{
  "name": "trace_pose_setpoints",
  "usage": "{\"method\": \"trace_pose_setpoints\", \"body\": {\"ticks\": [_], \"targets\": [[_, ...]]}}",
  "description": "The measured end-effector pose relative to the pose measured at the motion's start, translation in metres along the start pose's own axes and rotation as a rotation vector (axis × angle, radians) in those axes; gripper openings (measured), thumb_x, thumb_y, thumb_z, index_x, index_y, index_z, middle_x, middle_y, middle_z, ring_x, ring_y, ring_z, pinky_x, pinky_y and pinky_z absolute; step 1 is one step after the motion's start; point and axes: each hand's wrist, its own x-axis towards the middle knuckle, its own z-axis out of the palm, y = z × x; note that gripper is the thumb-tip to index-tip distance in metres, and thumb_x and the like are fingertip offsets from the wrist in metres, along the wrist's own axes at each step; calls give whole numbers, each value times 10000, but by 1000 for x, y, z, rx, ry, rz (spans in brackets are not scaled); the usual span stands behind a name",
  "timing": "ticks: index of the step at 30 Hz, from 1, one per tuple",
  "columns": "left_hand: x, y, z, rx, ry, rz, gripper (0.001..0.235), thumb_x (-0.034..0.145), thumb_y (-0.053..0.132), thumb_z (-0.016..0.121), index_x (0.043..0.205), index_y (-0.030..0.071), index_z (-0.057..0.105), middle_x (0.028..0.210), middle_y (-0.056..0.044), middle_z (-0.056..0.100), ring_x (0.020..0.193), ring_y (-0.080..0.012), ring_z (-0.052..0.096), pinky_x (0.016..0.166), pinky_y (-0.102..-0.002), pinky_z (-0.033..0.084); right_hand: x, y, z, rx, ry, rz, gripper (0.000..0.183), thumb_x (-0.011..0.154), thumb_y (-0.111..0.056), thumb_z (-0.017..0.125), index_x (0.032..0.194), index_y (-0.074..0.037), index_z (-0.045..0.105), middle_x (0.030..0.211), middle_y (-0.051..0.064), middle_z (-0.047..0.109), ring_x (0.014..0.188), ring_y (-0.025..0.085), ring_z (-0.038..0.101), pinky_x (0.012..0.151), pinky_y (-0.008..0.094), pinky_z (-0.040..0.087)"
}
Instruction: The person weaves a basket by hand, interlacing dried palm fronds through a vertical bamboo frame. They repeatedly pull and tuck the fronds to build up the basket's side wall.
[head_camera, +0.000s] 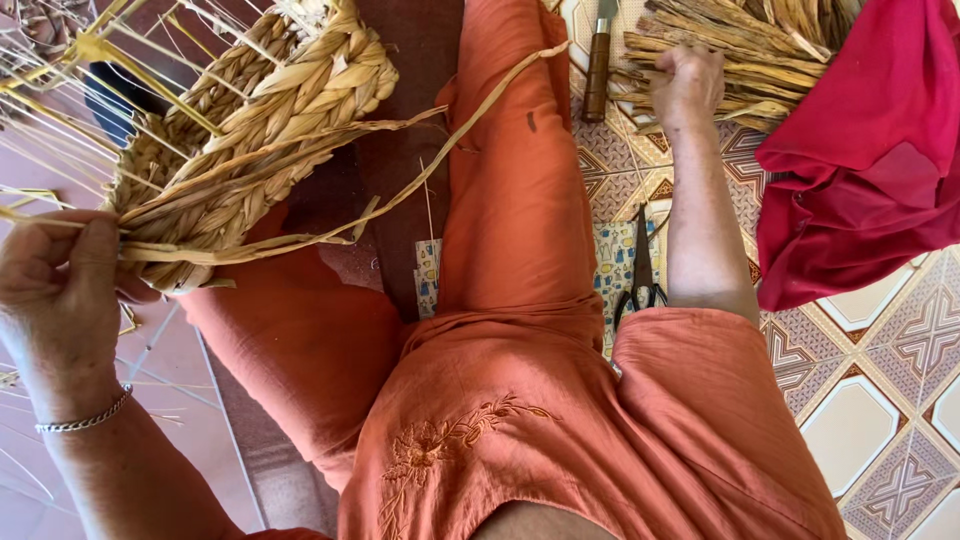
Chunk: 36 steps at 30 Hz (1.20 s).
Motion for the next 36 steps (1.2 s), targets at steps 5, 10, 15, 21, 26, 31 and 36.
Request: {"method": "trace_pose_setpoints", "body": {"ticks": [5,10,15,21,26,31,36], "targets": [[-1,17,8,-49,0,-16,54,1168,32,624,1154,-16,602,949,-85,683,642,-100,644,581,-214,501,-8,6,9,-57,-8,-34,158,860,-95,885,905,-177,759,962,33,704,1031,270,568,928,447,503],[1,28,11,9,66,72,116,1101,6,651,1146,-33,551,968,-88,680,777,-113,678,628,-228,571,2,-59,-37,337,85,-205,78,1001,-105,823,1013,-117,747,952,12,705,943,201,620,846,373,525],[-2,12,6,37,111,253,79,1036,-36,675,1069,-12,608,1059,-66,703,818,-94,715,633,-221,602,15,-216,-133,1018,-115,-346,113,1148,2,639,1230,-19,714,983,47,667,806,133,613,743,234,506],[1,10,6,367,217,524,115,1013,-15,759,1039,41,662,995,-70,695,800,-176,696,701,-314,574,-7,-395,-195,1066,-297,-876,89,1079,-8,730,1162,-13,699,960,64,702,861,128,684,727,261,584],[-4,13,5,404,177,617,116,1034,24,754,1038,58,643,1030,-46,691,902,-217,718,776,-346,600,-27,-483,-189,1025,-277,-920,91,1058,-46,759,1015,-37,680,953,54,719,825,155,708,706,319,562],[-14,19,3,535,231,782,167,840,12,731,939,53,602,1110,-165,687,946,-317,665,759,-400,574,-33,-505,-182,848,-170,-1059,150,976,-93,825,933,-63,685,888,52,648,789,194,655,665,361,528],[-11,14,9,613,218,767,191,896,-20,723,1010,79,606,1071,-105,695,915,-257,666,770,-371,574,-36,-502,-169,703,-64,-1156,170,967,-130,843,913,-76,692,892,35,606,861,193,609,683,356,523]]}}
